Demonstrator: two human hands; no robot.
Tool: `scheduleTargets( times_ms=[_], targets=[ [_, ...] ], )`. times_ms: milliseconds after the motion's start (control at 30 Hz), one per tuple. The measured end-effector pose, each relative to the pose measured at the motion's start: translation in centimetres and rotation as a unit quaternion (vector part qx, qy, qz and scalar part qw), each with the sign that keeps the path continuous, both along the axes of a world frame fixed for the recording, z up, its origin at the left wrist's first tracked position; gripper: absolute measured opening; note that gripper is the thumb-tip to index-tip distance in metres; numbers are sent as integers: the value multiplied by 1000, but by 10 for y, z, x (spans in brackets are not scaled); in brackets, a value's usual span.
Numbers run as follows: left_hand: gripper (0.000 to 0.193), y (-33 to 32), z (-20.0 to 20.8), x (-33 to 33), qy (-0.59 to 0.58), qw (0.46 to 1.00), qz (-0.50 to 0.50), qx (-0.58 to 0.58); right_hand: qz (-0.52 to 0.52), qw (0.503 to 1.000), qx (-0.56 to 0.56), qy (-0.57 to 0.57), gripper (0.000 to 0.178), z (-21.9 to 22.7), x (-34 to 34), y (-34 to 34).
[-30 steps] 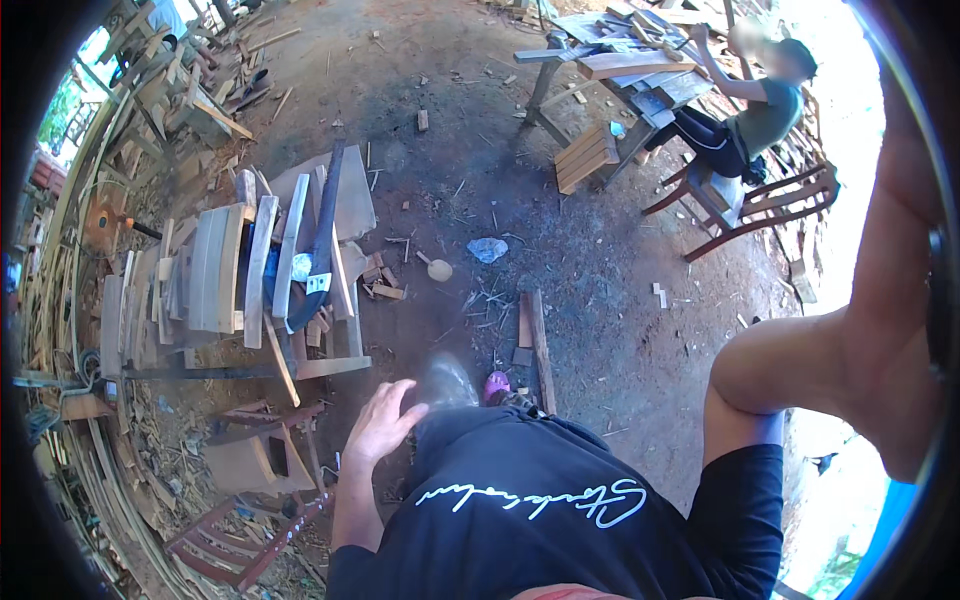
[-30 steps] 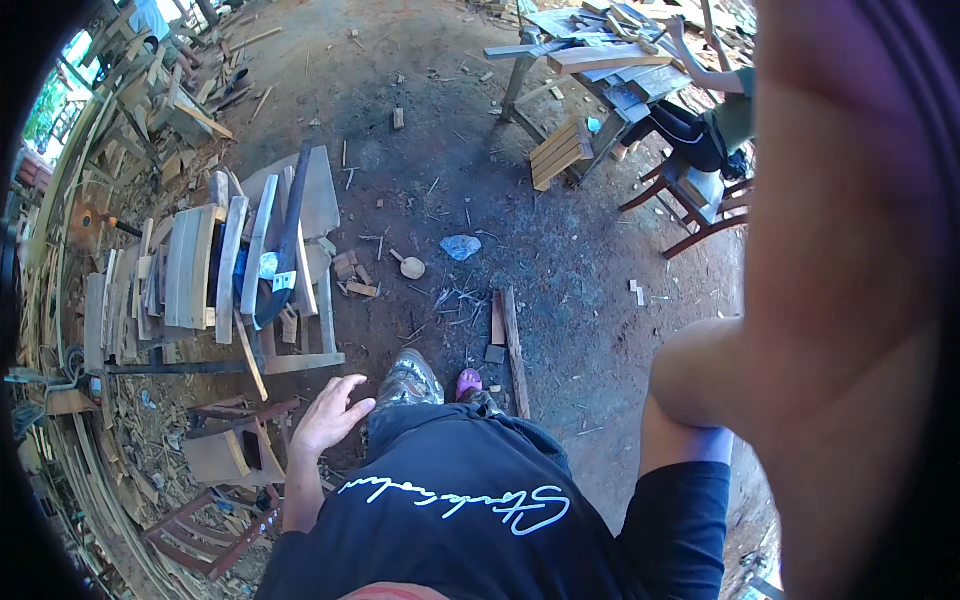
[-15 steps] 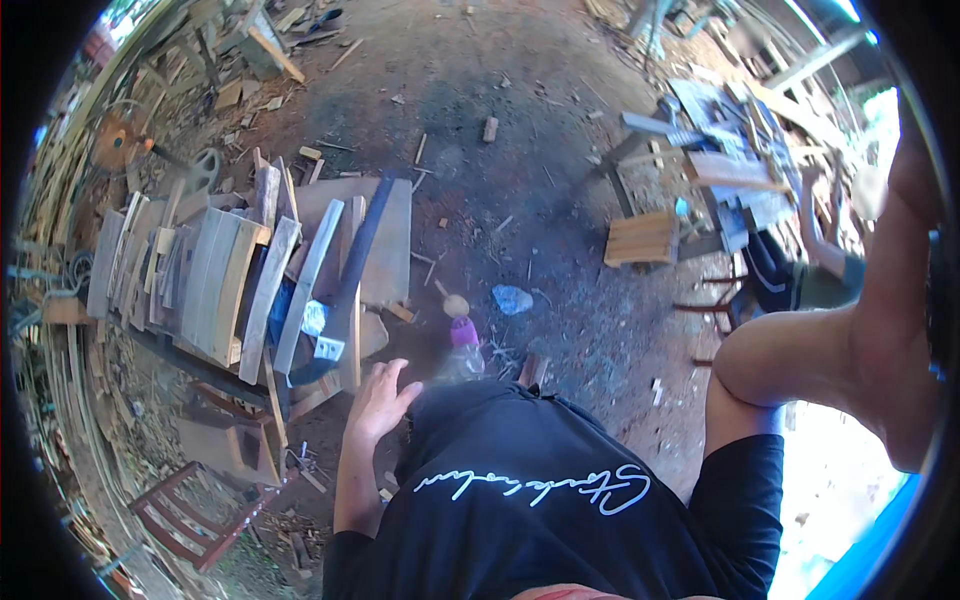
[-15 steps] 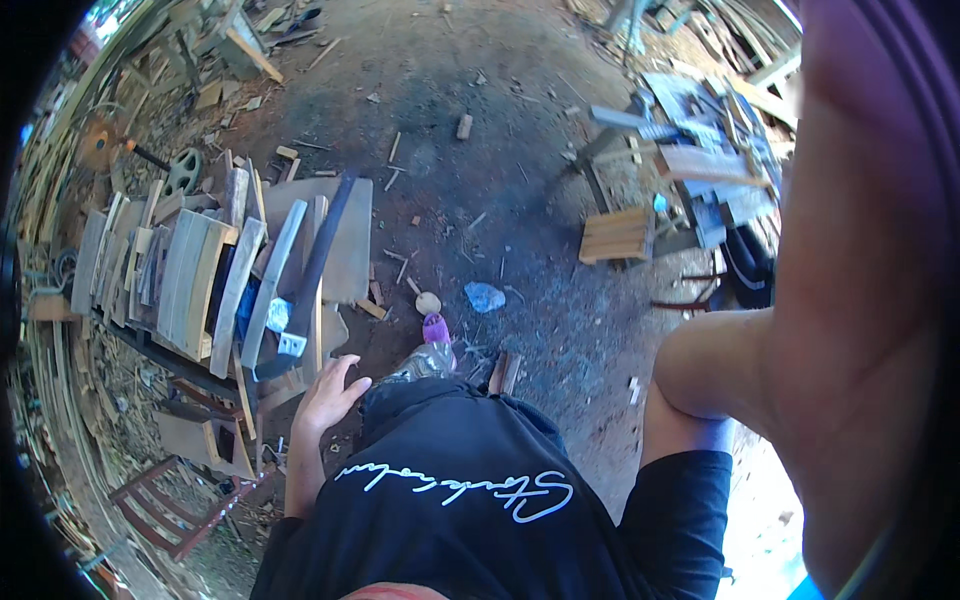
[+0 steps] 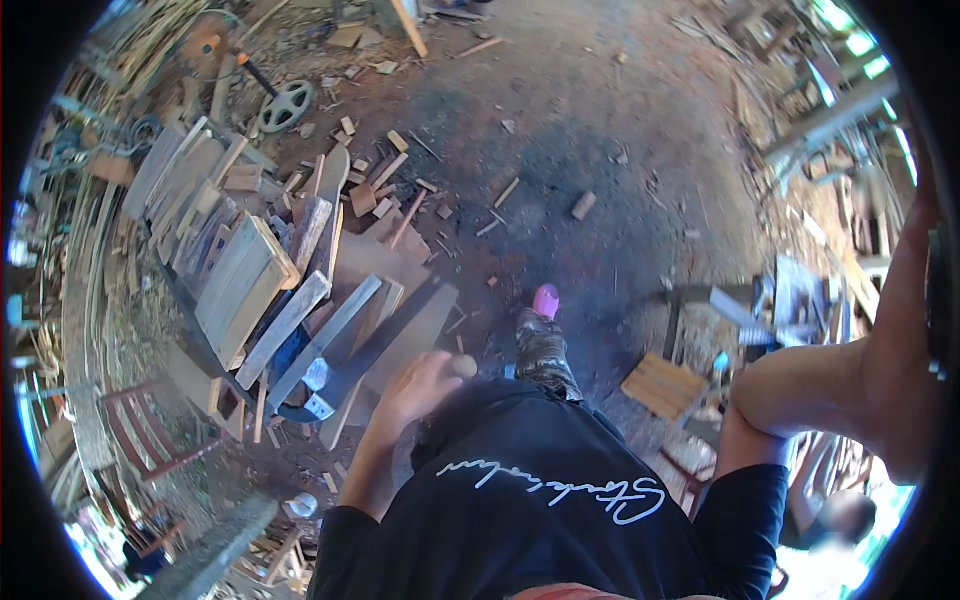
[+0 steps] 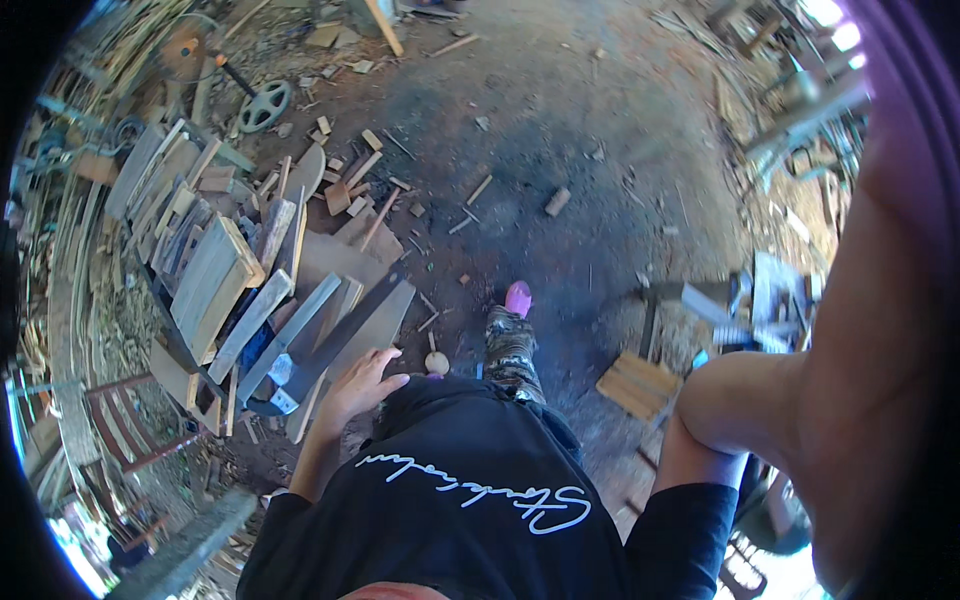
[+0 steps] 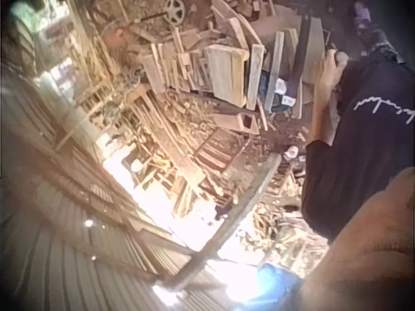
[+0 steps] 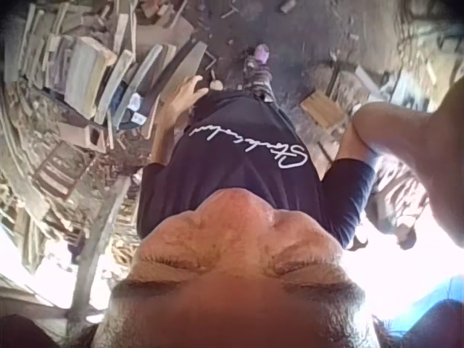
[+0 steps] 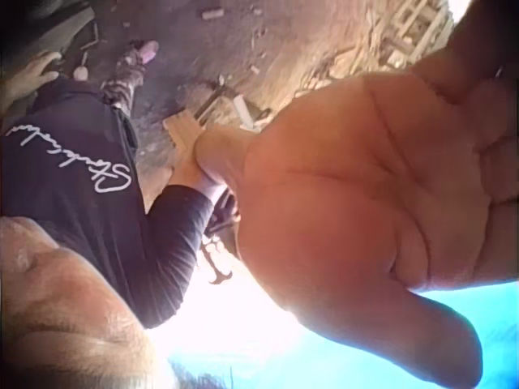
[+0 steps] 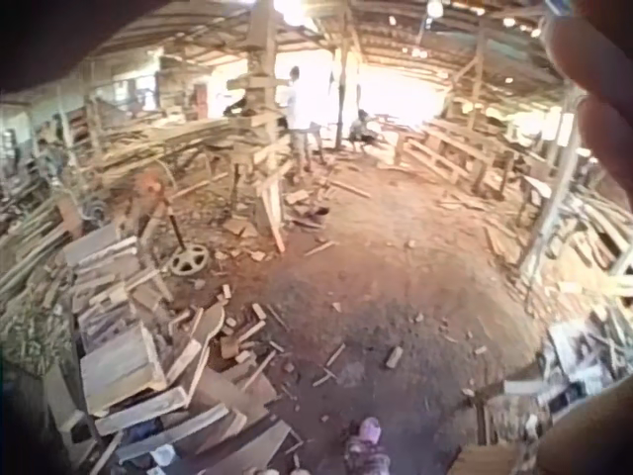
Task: The person carves a wooden board using a chisel and a wooden block, rearranges pieces of wood on the workbench, and sands a board with a sanding block by hand.
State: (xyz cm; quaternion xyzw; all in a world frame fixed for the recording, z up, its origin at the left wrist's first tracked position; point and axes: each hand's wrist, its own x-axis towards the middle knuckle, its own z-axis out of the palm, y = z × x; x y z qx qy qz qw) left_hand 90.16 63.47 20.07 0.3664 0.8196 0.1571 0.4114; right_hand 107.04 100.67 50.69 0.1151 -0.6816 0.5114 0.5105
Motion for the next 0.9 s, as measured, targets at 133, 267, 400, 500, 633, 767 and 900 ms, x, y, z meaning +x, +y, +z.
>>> scheduleTargets(
  times_ms=[133,267,400,500,633,767,900],
  targets=[
    [54,109,2,-10,-10,998,49,-44,61,998,1,3,68,1,-45,104],
    [53,199,10,-21,-2,996,68,59,99,995,-2,3,68,9,-81,196],
    [53,263,12,-44,-23,990,85,109,111,994,-2,16,67,12,-106,275],
    [54,301,0,-70,-9,997,72,13,102,994,-1,26,67,7,-121,332],
    [58,368,-30,-125,13,998,52,-16,70,997,3,37,67,0,-144,415],
    [60,480,-40,-196,10,994,27,-110,1,999,14,43,66,4,-162,501],
    [53,616,-19,-255,61,997,-21,-33,-68,996,29,42,66,28,-170,582]
  ],
)
